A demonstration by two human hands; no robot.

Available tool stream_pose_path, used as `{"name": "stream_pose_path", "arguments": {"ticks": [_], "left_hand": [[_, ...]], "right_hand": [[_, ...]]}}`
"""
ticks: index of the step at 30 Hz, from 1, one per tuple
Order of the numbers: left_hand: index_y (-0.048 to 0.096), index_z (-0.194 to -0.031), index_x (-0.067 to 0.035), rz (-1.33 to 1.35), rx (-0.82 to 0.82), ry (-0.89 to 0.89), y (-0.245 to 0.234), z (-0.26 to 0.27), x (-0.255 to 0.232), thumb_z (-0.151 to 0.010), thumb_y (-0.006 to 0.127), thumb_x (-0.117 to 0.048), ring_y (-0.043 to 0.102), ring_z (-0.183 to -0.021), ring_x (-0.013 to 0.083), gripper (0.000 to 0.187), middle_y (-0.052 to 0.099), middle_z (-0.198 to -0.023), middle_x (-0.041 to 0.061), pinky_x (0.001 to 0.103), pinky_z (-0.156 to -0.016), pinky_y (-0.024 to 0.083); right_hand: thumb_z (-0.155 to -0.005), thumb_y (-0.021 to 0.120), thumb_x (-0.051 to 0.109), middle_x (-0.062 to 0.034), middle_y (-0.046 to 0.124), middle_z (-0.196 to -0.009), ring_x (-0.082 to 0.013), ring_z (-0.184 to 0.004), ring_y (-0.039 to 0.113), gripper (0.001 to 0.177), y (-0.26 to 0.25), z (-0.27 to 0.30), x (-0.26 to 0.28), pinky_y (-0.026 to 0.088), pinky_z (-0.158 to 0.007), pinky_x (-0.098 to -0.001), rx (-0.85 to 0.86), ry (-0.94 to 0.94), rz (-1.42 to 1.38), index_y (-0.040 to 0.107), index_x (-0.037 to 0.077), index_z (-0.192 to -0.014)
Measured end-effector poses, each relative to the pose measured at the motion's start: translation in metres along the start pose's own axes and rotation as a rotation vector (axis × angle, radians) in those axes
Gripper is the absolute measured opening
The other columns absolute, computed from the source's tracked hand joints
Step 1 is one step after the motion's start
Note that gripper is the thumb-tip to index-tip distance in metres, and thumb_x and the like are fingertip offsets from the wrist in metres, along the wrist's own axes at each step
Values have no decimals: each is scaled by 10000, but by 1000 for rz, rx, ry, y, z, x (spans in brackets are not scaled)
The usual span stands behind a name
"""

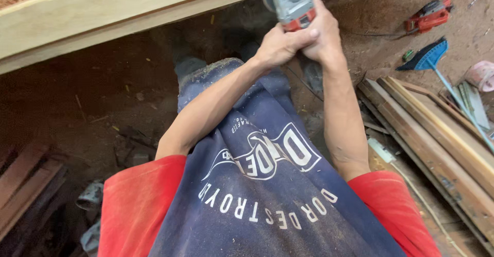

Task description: The person smooths a long wooden plank using an angle grinder, then flips it to sand the other side. They proceed to sand the plank by hand with a sanding block and finally cut the plank using a circular saw.

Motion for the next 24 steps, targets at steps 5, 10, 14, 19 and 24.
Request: {"name": "stream_pose_path", "arguments": {"ticks": [5, 10, 14, 19, 24], "left_hand": [[688, -1256, -51, -115, 26, 28, 43, -38, 8, -773, 831, -548, 707, -1100, 168, 708, 756, -1187, 90, 314, -987, 552], [735, -1211, -67, -212, 26, 21, 43, -40, 2, -715, 832, -587, 730, -1073, 171, 725, 778, -1150, 92, 306, -966, 556], [728, -1220, -70, -219, -59, -3, 0, 2, -6, -727, 825, -557, 726, -1077, 174, 699, 769, -1159, 95, 311, -961, 552], [644, -1258, -17, 5, -186, -8, -86, 80, -11, -802, 810, -468, 689, -1019, 164, 663, 719, -1140, 86, 323, -908, 573], [644, -1252, 11, 166, -341, 84, -184, 157, -12, -860, 800, -444, 652, -997, 132, 621, 685, -1131, 61, 304, -892, 559]], "right_hand": [[-896, 836, 185, -68, 726, -1108, -141, -990, 654, 425, -29, -9, -55, 547, -884, -322, -4, -73, -272, 599, 32, -1214], [-936, 806, 177, -34, 723, -1155, -96, -1008, 621, 401, -24, -8, -61, 550, -912, -293, -16, -31, -400, 629, 22, -1262], [-898, 831, 191, -61, 735, -1123, -133, -988, 659, 423, 0, 6, -10, 556, -881, -316, 26, -11, -240, 613, 40, -1227], [-771, 845, 254, -158, 737, -1080, -305, -974, 718, 526, 65, 14, 104, 559, -822, -425, 152, -45, 43, 571, 99, -1193], [-724, 795, 357, -215, 720, -1030, -451, -979, 685, 585, 141, 26, 210, 533, -832, -541, 349, -18, 163, 543, 173, -1220]]}}
Point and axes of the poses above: each hand's wrist, its own z-axis away from the middle knuckle, its own y-axis out of the palm, x = y × z, the point moved 8 cm from there along -z, towards the middle knuckle
